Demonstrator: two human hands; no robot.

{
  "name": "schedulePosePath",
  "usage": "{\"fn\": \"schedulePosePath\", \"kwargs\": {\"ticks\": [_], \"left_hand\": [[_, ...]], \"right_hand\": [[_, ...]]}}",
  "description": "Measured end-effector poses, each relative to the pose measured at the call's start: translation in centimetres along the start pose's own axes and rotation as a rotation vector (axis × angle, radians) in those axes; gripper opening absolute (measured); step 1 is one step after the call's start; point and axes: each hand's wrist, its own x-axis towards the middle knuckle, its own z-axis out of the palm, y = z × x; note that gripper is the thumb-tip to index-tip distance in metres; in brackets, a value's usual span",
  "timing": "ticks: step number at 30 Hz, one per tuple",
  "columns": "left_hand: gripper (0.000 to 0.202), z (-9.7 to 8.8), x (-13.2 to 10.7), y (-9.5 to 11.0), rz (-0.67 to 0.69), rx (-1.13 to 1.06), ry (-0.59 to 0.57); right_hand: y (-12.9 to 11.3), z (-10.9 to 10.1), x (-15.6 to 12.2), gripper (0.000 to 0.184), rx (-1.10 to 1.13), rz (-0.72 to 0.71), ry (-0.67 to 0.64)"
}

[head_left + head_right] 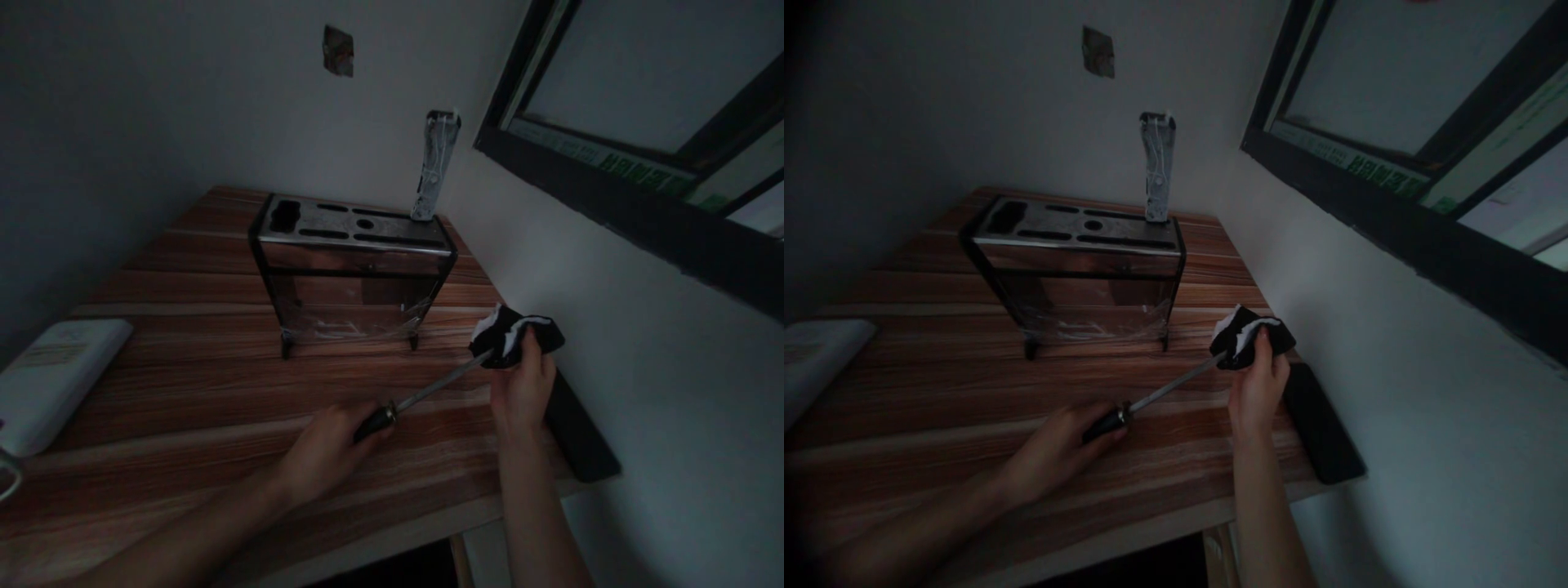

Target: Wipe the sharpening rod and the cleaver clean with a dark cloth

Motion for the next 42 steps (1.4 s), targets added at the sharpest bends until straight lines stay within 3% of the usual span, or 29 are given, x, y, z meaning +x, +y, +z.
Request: {"fn": "schedulePosePath", "kwargs": {"ticks": [10,16,35,42], "left_hand": [[0.020,0.2,0.0,-0.4,-0.001,-0.018,0.024],[0.020,0.2,0.1,-0.5,-0.019,-0.055,0.041],[0.020,0.5,0.4,-0.9,-0.028,-0.108,0.117],[0.017,0.7,0.4,-0.9,-0.011,-0.084,0.148]], "right_hand": [[0.2,0.6,-1.0,0.023,0.064,0.153,-0.086],[0.9,0.9,-2.2,0.026,-0.020,0.257,-0.212],[2.1,0.5,-6.4,0.029,-0.356,0.393,-0.824],[2.4,0.4,-7.1,0.033,-0.436,0.354,-0.900]]}}
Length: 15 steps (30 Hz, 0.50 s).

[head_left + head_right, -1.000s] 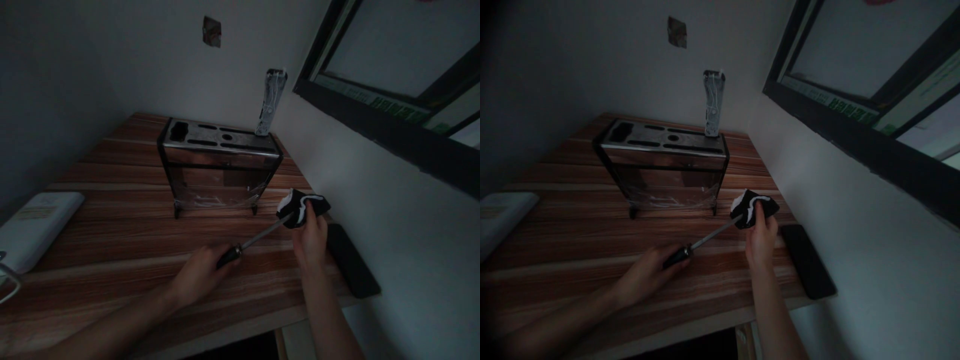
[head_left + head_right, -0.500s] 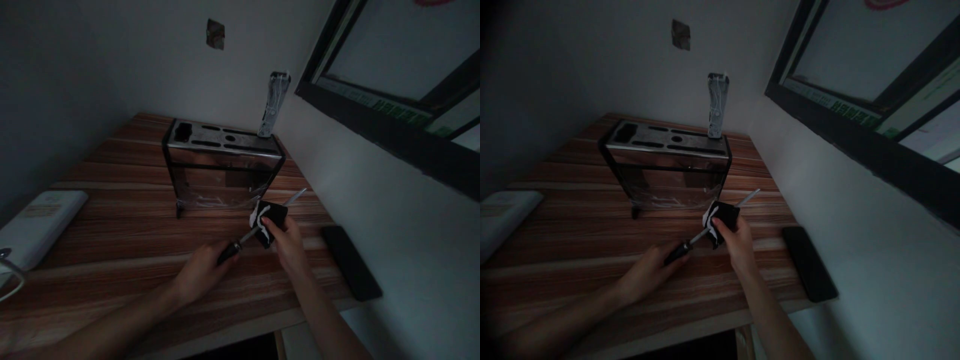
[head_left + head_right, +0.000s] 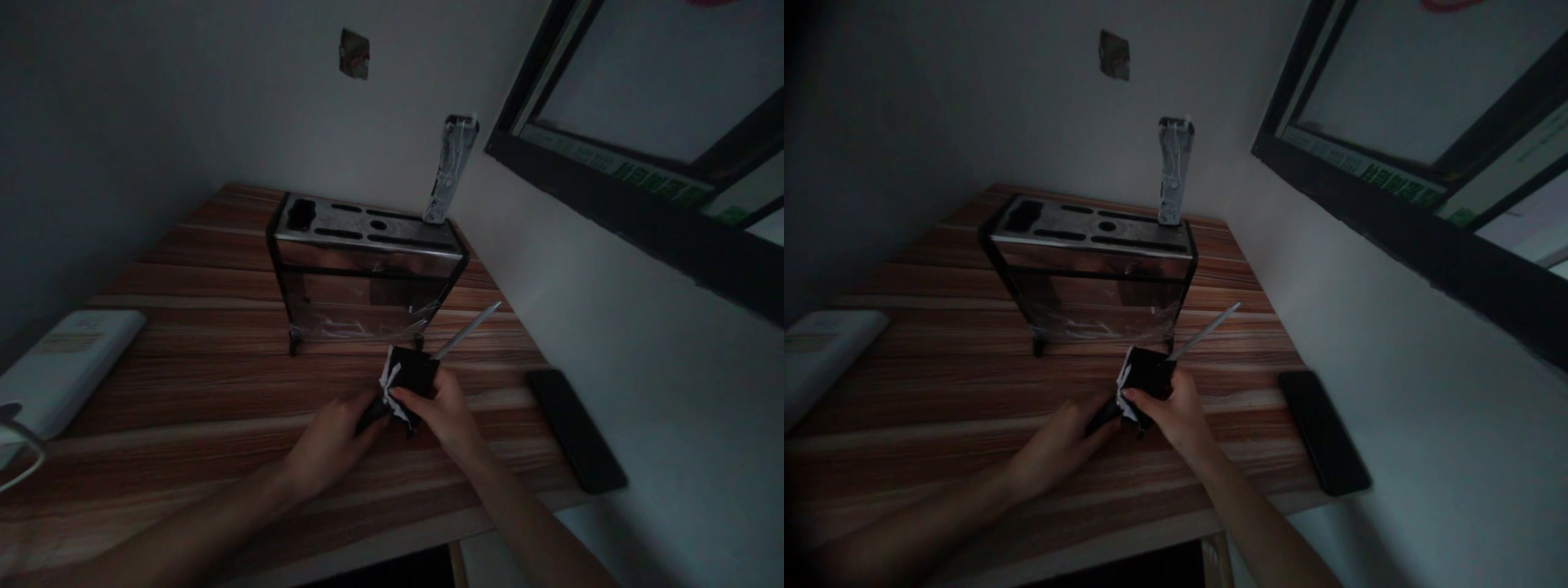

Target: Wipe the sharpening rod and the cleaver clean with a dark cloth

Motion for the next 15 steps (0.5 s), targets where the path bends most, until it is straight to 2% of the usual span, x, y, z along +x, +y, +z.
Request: {"fn": "schedulePosePath", "kwargs": {"ticks": [10,15], "left_hand": [[0.019,0.01,-0.12,-0.03,0.017,-0.011,-0.014],[0.020,0.04,-0.10,-0.08,-0.008,-0.003,-0.042]], "right_hand": [[-0.25,0.32,-0.27,0.030,-0.006,-0.012,-0.031],[-0.37,0.34,-0.32,0.031,0.001,-0.015,-0.003]]}}
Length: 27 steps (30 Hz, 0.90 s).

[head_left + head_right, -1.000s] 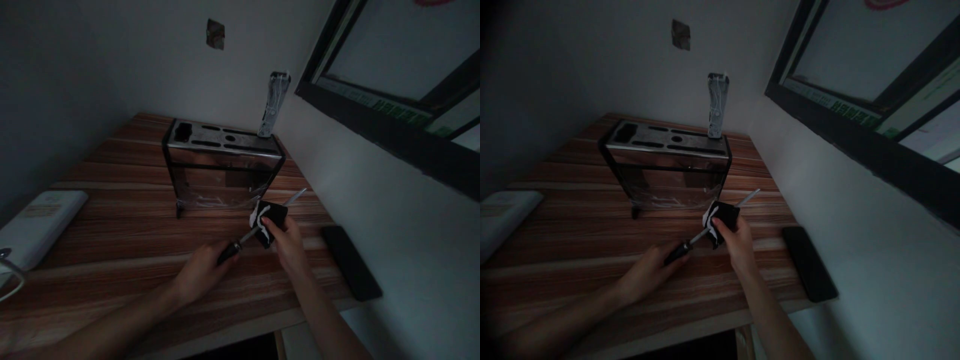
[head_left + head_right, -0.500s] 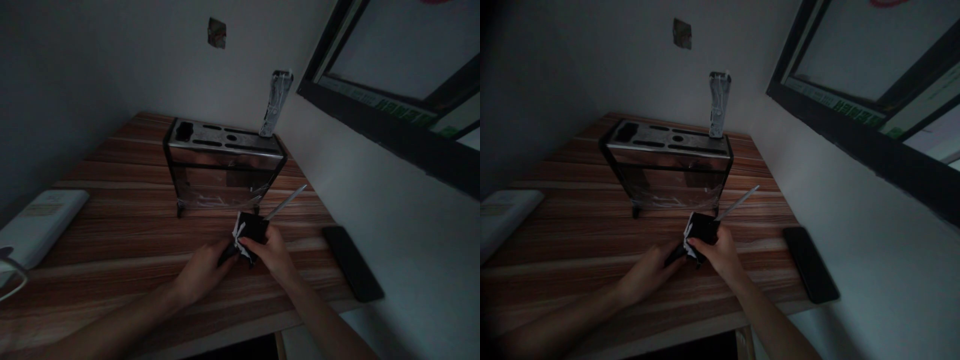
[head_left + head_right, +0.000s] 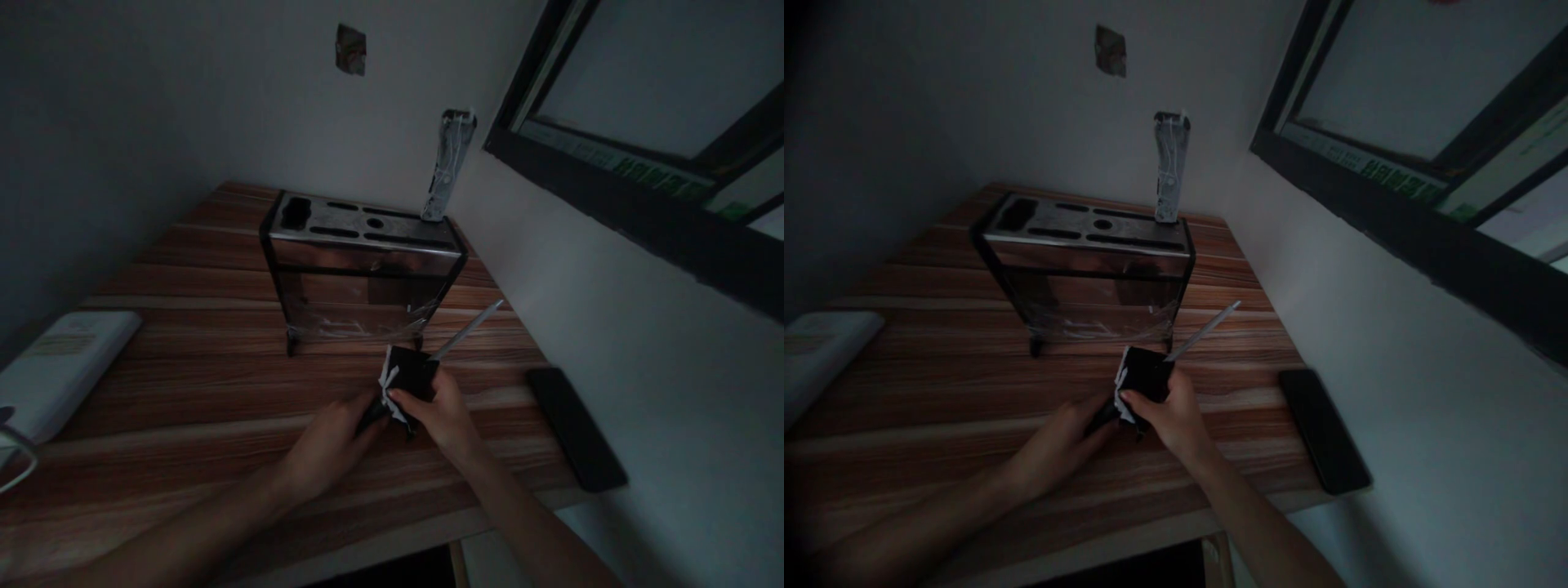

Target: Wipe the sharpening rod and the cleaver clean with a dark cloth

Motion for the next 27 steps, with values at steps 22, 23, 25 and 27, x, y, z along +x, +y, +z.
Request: {"fn": "schedulePosePath", "kwargs": {"ticks": [22,23,25,27], "left_hand": [[0.020,-0.2,0.1,0.2,-0.006,0.043,-0.026],[0.020,-0.1,0.1,0.2,-0.007,0.048,-0.029],[0.020,-0.2,0.0,0.3,-0.011,0.057,-0.039],[0.020,-0.2,0.0,0.3,-0.008,0.067,-0.049]], "right_hand": [[-1.0,-3.3,1.7,0.027,0.285,-0.087,0.340],[-1.1,-3.4,1.8,0.027,0.298,-0.092,0.360],[-1.3,-3.8,2.0,0.027,0.320,-0.113,0.396],[-1.6,-4.2,2.2,0.025,0.340,-0.152,0.446]]}}
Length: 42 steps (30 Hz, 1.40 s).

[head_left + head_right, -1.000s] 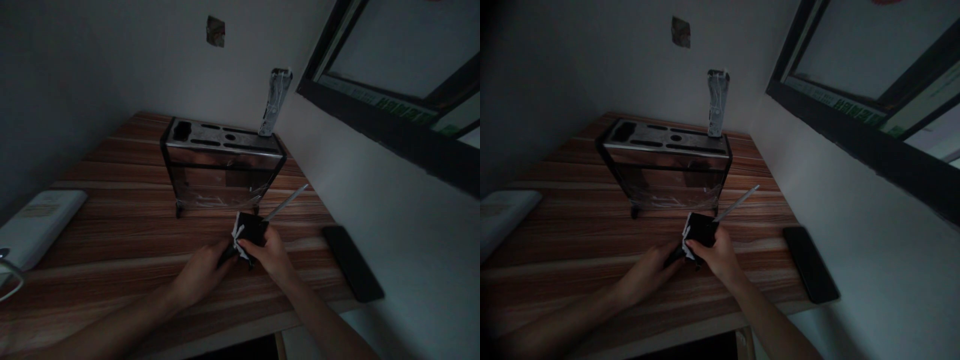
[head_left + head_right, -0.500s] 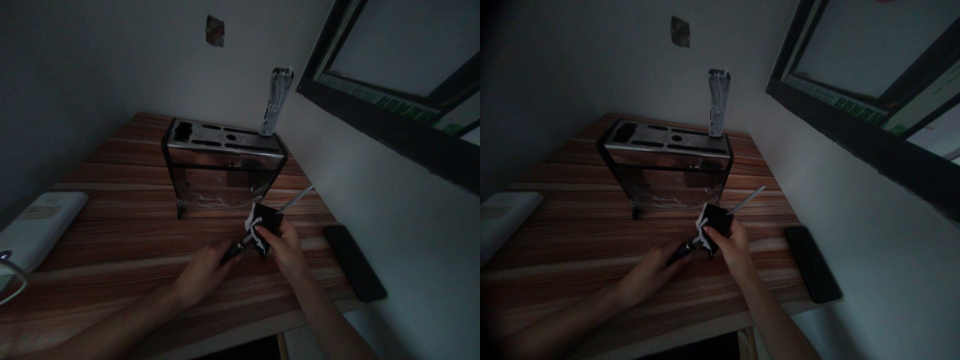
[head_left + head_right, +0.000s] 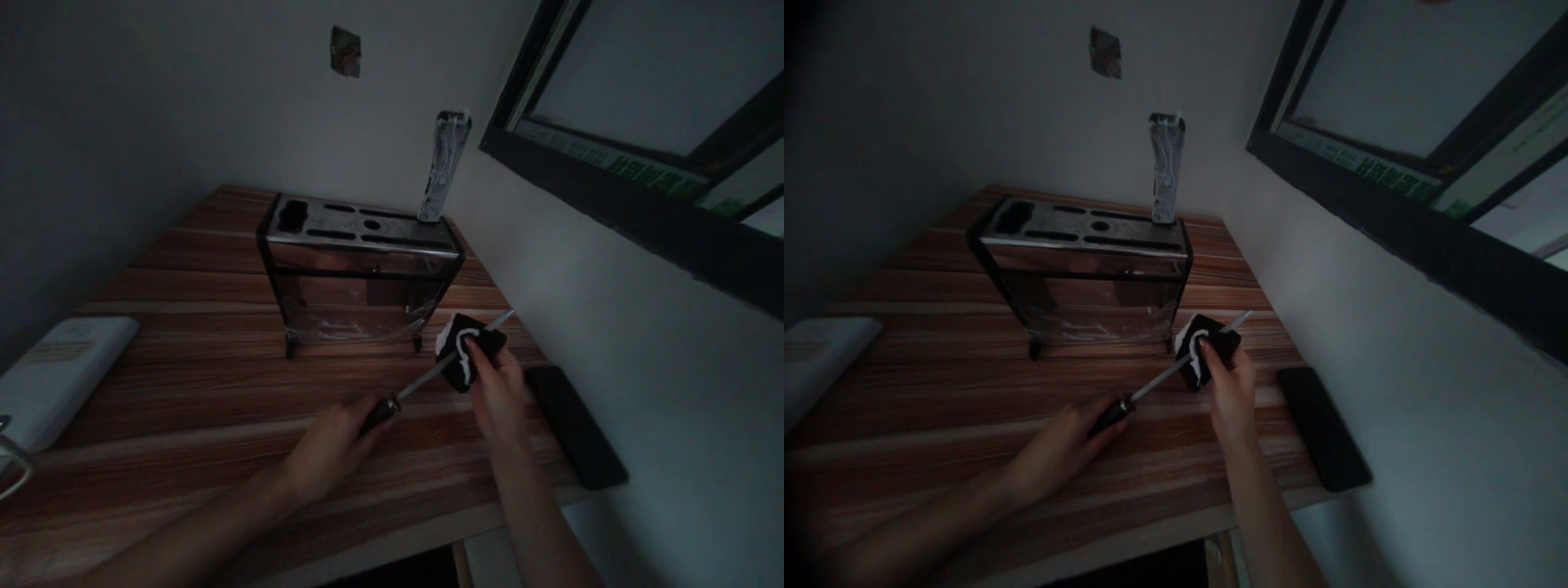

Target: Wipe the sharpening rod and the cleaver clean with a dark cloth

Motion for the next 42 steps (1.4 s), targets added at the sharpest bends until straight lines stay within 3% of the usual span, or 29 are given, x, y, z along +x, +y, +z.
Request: {"fn": "schedulePosePath", "kwargs": {"ticks": [12,16,22,32,42], "left_hand": [[0.022,0.2,-0.3,-0.1,0.050,0.111,-0.012],[0.022,0.3,-0.3,0.0,0.047,0.118,-0.039],[0.021,0.2,-0.3,0.0,0.046,0.099,-0.035],[0.022,0.3,-0.1,-0.3,0.029,0.015,0.010],[0.020,-0.1,0.0,0.1,-0.011,-0.027,0.019]], "right_hand": [[-1.8,-1.9,2.1,0.018,0.090,-0.258,0.304],[-2.0,-1.8,2.1,0.019,0.116,-0.275,0.378],[-1.6,-1.9,2.3,0.027,0.109,-0.213,0.382],[-0.1,-0.8,1.2,0.030,-0.038,-0.111,0.190],[1.8,0.4,-1.0,0.025,-0.199,0.122,-0.214]]}}
